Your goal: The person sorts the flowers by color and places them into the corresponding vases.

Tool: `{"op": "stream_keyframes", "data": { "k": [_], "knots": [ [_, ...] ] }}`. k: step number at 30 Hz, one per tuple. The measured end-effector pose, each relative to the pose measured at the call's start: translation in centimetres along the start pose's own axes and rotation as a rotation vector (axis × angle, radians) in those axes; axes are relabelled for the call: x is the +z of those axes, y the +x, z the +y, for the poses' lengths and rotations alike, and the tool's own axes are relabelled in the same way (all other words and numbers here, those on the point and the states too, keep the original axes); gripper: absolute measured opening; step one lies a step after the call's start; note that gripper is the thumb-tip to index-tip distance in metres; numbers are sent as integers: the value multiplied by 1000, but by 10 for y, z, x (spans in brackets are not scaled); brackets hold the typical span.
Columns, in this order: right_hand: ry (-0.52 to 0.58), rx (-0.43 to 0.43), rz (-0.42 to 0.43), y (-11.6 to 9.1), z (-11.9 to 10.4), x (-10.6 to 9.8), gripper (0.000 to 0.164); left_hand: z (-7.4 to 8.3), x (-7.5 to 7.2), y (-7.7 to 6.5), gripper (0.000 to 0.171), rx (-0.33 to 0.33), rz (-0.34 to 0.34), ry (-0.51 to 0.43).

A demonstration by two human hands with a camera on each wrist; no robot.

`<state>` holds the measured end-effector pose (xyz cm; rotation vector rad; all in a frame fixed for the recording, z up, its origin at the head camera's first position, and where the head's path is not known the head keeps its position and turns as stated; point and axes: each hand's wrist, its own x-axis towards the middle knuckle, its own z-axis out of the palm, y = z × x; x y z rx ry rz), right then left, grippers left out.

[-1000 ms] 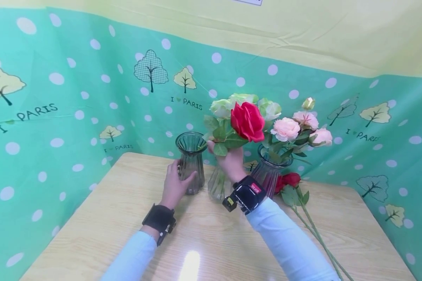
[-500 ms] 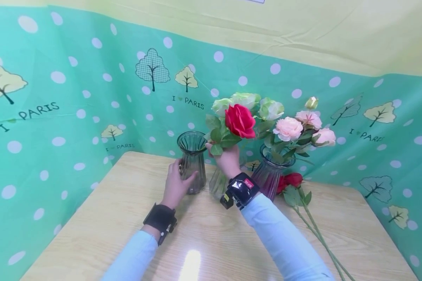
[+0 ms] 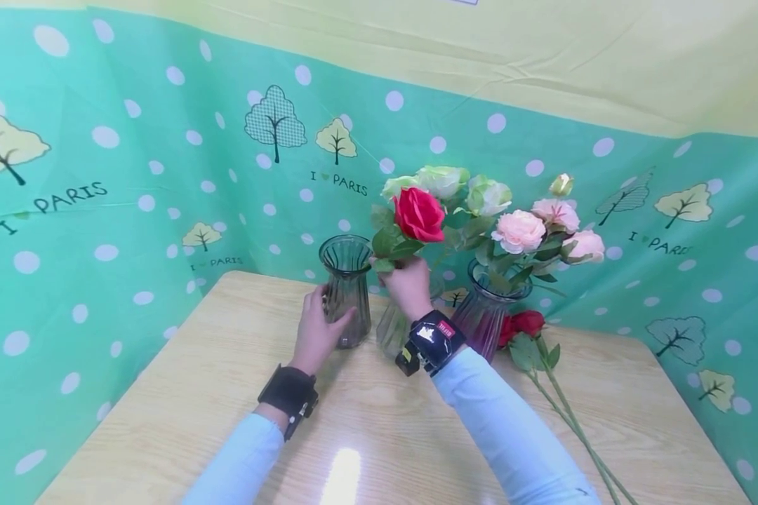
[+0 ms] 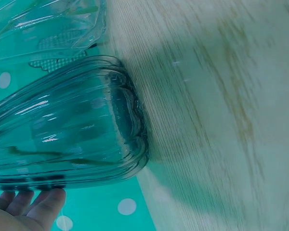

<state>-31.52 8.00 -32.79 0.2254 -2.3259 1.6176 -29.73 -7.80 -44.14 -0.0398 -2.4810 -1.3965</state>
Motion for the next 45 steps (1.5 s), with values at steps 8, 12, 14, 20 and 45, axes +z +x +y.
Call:
{"op": "stream_keyframes", "data": {
  "k": [8, 12, 14, 20, 45],
  "knots": [
    [88, 117, 18, -1, 2, 0, 22, 1, -1, -1, 85, -23, -6, -6],
    [131, 158, 30, 0, 3, 0, 23, 1, 0, -1, 85, -16, -5, -10],
    [134, 166, 21, 0, 3, -1, 23, 1, 0, 0, 84, -10, -3, -19],
    [156, 192, -10, -6, 1, -16, 26, 2, 1, -1, 83, -3, 0, -25],
    [-25, 209, -42, -78, 22, -149, 43, -1, 0, 2, 87, -20, -24, 4]
  ]
}}
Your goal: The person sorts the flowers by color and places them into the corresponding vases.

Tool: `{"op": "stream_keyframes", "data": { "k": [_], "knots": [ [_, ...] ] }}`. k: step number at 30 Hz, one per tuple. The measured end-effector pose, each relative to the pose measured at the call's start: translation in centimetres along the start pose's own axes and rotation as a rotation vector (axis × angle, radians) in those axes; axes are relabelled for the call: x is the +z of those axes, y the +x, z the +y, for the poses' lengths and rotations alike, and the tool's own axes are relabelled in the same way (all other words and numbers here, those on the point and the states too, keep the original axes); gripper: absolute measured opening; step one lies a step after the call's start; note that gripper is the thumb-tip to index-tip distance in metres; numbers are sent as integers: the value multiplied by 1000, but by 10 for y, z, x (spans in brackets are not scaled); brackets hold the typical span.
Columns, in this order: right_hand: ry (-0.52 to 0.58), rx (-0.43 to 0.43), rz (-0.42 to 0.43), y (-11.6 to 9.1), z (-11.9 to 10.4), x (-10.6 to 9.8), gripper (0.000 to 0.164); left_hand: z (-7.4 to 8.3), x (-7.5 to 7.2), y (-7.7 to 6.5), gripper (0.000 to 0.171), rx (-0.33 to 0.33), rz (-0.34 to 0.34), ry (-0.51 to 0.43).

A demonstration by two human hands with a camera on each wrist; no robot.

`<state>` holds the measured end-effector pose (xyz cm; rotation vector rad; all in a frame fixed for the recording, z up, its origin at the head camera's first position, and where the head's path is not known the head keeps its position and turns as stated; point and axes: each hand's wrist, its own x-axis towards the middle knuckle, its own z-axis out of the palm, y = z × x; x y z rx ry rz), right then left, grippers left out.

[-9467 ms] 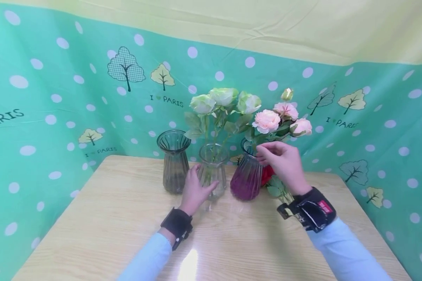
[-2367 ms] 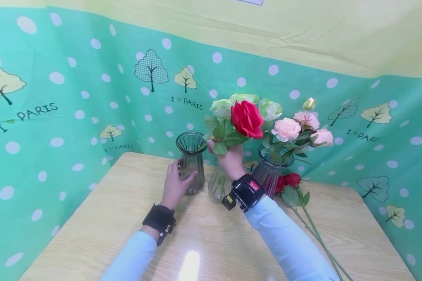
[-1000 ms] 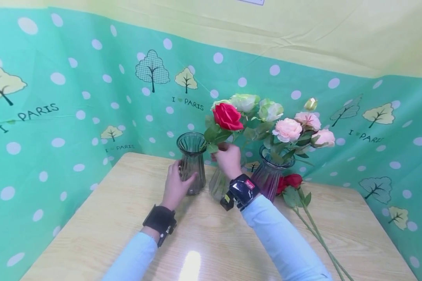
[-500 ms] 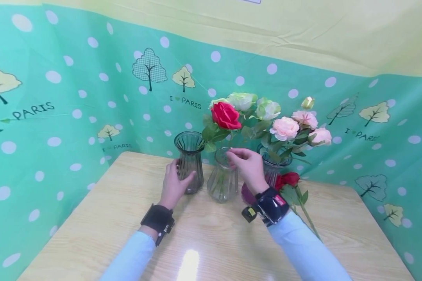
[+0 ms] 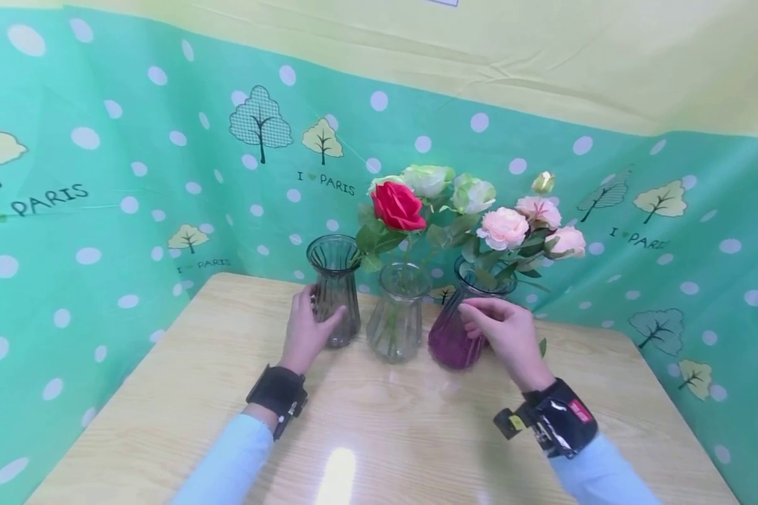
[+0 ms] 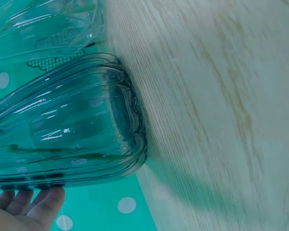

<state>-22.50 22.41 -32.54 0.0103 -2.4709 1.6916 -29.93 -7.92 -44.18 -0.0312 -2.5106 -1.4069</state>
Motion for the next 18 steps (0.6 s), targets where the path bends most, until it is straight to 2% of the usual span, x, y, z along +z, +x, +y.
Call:
{"op": "stream_keyframes", "data": {
  "k": [6, 11, 18],
  "knots": [
    [-157, 41, 58, -10, 20, -39, 48, 1, -2, 0, 86, 8, 4, -1],
    [-285, 108, 67, -17, 46, -71, 54, 0, -1, 0, 86, 3, 3, 0],
    [-256, 206, 71, -17, 85, -99, 56, 0, 0, 0, 86, -1, 3, -9]
  ]
}}
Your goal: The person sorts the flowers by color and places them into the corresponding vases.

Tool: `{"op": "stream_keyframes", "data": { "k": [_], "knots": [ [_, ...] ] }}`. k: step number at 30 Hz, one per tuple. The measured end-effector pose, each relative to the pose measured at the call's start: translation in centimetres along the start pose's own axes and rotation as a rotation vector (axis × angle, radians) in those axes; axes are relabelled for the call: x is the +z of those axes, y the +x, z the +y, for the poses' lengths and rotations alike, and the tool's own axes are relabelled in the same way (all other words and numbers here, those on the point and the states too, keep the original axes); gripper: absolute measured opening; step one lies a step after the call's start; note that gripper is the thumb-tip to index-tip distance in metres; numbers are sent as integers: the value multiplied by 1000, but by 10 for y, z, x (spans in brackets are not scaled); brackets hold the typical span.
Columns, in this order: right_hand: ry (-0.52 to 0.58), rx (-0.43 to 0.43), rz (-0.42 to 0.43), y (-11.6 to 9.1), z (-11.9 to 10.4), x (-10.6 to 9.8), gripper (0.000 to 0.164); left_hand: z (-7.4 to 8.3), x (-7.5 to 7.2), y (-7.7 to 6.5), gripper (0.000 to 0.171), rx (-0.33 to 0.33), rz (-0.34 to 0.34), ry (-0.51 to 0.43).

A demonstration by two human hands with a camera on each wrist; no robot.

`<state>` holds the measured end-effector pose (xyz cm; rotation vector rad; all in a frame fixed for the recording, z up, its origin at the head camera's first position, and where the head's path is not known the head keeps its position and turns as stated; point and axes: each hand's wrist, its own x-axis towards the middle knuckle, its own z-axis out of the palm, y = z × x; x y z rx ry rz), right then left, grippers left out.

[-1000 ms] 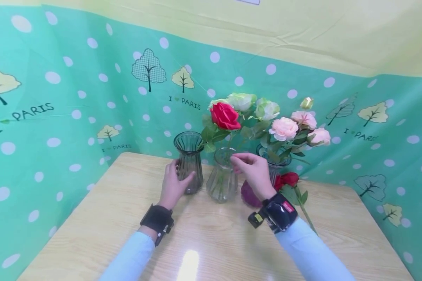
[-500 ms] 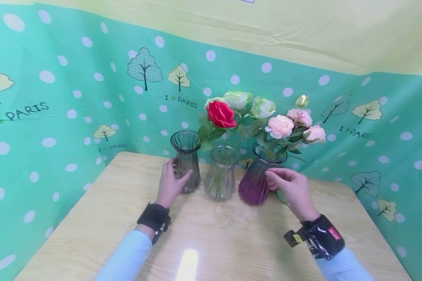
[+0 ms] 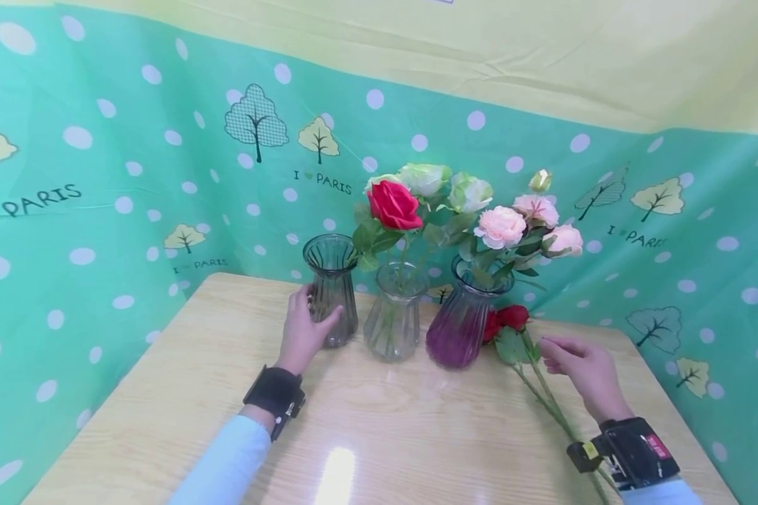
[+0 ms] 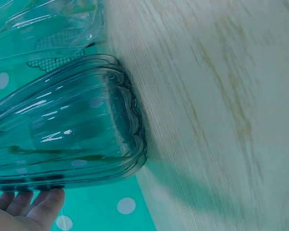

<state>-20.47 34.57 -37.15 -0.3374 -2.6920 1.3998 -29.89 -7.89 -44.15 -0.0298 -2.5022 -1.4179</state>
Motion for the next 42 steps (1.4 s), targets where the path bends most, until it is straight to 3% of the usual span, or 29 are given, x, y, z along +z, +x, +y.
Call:
{"op": "stream_keyframes", "data": {
  "k": [7, 12, 18, 26, 38, 42],
  "knots": [
    [-1, 79, -5, 15, 41, 0, 50, 0, 1, -1, 87, -13, -6, 0],
    [-166, 98, -6, 27, 61, 3, 48, 0, 2, -2, 88, -20, -10, 3],
    [-325, 56, -7, 39, 68, 11, 41, 1, 2, -1, 87, -11, -5, -2],
    [-420, 36, 4, 53, 80, 24, 32, -1, 1, -3, 85, -14, 3, 3],
    [-573, -13, -20, 63, 78, 41, 23, 0, 3, 0, 87, -9, 9, 5],
    [-605, -38, -19, 65, 77, 43, 27, 0, 4, 1, 87, -7, 17, 17]
  ]
}}
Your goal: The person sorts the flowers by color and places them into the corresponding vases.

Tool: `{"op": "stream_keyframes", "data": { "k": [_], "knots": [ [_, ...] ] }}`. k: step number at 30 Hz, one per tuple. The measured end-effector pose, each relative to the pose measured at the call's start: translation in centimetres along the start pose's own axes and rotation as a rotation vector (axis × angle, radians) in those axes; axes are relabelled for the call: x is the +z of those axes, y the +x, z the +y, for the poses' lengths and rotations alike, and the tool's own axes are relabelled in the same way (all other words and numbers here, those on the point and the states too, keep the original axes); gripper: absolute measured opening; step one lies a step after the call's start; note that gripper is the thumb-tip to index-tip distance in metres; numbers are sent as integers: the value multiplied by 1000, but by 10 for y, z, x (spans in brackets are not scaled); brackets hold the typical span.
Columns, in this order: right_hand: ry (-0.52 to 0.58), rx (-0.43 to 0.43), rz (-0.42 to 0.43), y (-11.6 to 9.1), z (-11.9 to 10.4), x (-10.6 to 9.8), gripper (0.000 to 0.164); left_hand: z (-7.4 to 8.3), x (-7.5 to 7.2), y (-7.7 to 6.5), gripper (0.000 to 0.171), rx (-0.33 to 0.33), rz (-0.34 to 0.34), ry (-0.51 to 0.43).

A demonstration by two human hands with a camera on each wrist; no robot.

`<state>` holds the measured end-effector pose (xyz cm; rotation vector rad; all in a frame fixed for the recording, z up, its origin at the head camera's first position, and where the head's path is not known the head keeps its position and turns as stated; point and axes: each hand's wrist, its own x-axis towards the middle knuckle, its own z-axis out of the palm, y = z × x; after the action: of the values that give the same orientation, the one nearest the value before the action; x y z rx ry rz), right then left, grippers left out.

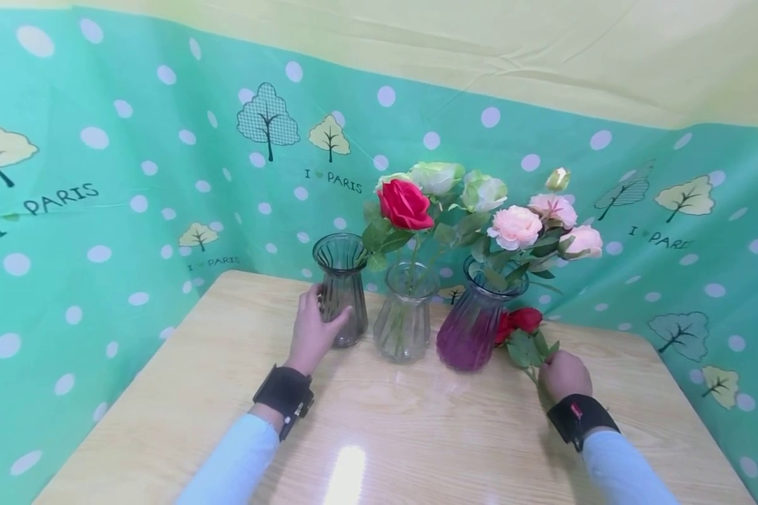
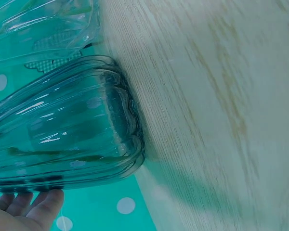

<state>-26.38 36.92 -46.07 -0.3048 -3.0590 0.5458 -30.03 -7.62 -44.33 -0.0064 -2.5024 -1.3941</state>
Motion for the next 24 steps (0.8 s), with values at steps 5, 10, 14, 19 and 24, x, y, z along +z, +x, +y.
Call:
{"op": "stream_keyframes", "data": {
  "k": [5, 10, 14, 19, 24],
  "knots": [
    [-36, -29, 26, 2, -2, 1, 27, 0, 0, 0, 87, 1, 3, 5],
    [-15, -15, 34, -1, -4, -6, 28, -1, -1, -1, 87, -11, -6, -7],
    [37, -35, 78, -3, -2, -25, 25, 2, -1, -2, 87, -20, -8, -10],
    [101, -92, 187, -10, -2, -49, 30, 4, -3, -1, 86, -23, -14, -12],
    [234, -54, 247, -26, -10, -71, 34, 4, -2, -2, 85, -23, -20, -17]
  ]
}}
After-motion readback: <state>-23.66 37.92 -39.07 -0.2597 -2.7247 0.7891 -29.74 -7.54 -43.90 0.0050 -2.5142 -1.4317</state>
